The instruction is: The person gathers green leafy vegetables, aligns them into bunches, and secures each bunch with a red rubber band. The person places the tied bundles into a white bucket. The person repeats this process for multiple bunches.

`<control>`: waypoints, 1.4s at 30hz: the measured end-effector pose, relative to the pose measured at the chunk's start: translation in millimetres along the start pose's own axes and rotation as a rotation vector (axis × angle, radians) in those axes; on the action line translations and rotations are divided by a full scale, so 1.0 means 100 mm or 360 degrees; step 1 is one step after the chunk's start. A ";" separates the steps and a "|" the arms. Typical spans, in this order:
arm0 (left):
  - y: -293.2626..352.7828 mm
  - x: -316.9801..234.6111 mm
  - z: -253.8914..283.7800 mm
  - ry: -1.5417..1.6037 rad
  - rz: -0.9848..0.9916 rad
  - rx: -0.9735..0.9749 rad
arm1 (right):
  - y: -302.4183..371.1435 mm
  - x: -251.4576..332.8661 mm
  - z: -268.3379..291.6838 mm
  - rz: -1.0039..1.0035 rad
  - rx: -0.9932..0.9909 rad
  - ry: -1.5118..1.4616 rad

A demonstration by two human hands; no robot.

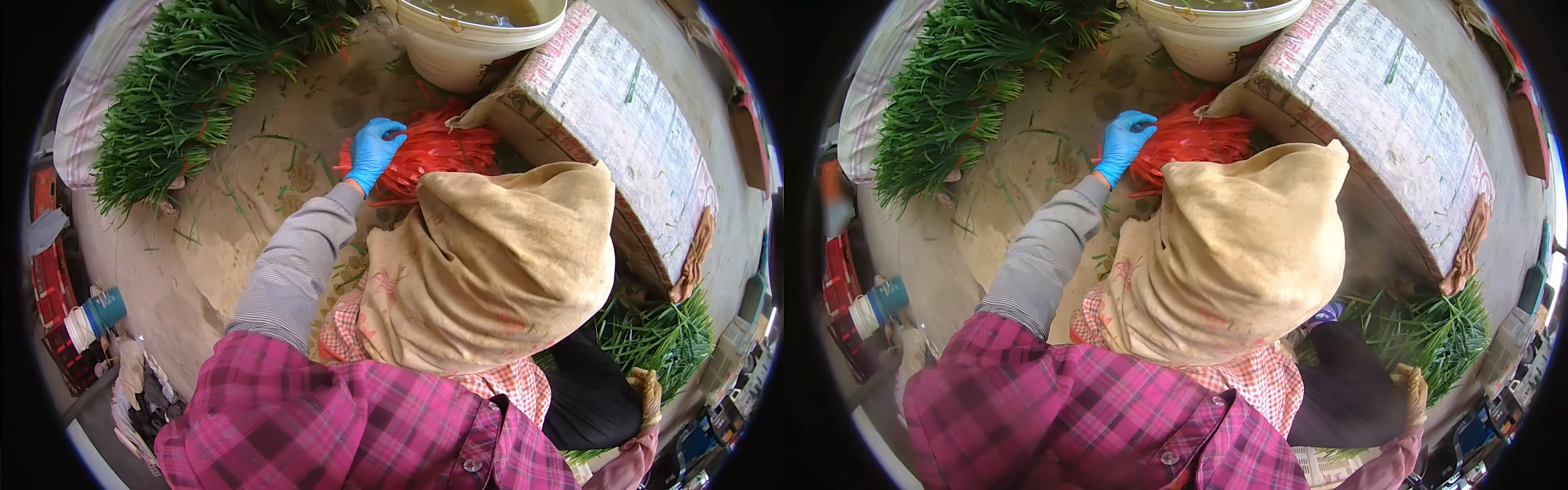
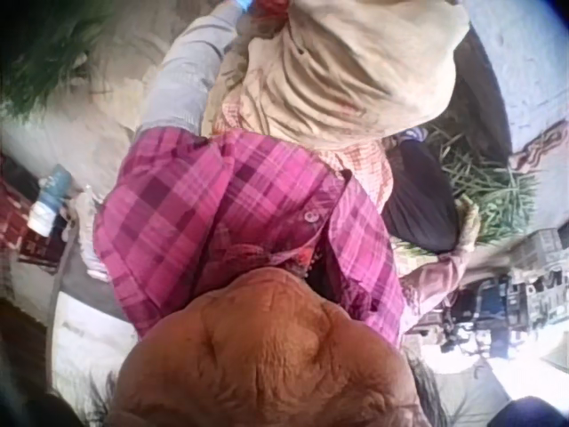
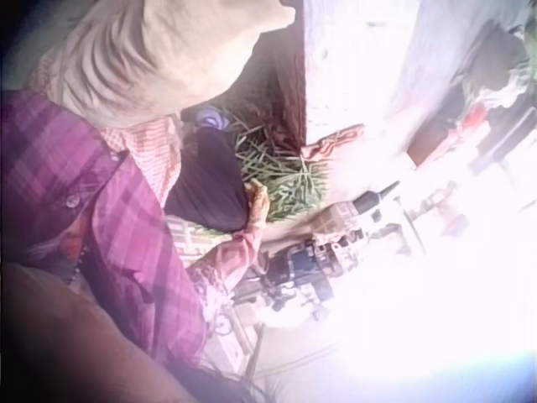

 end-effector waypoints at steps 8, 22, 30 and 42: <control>-0.22 0.38 -0.43 -0.0093 0.0203 0.0240 | -0.47 1.29 -0.60 0.0461 0.0015 0.0230; 0.05 -0.48 0.22 0.0901 0.0300 0.0329 | -0.89 3.45 -2.73 0.1217 0.0731 -0.0115; 0.12 -1.02 0.22 0.0899 0.0235 0.0397 | -0.90 4.08 -4.14 0.1925 0.1145 0.0026; -0.03 -1.36 0.04 0.0747 0.0040 -0.0051 | -1.17 3.63 -4.60 0.0946 0.1417 0.0188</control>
Point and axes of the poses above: each hand's wrist, its own y-axis away from the middle knuckle, its own z-axis out of the back of the hand, x = y × z, the point moved 8 cm from there along -y, towards the middle knuckle, and after that the axes turned 3 degrees about -y, right-handed, at the moved point
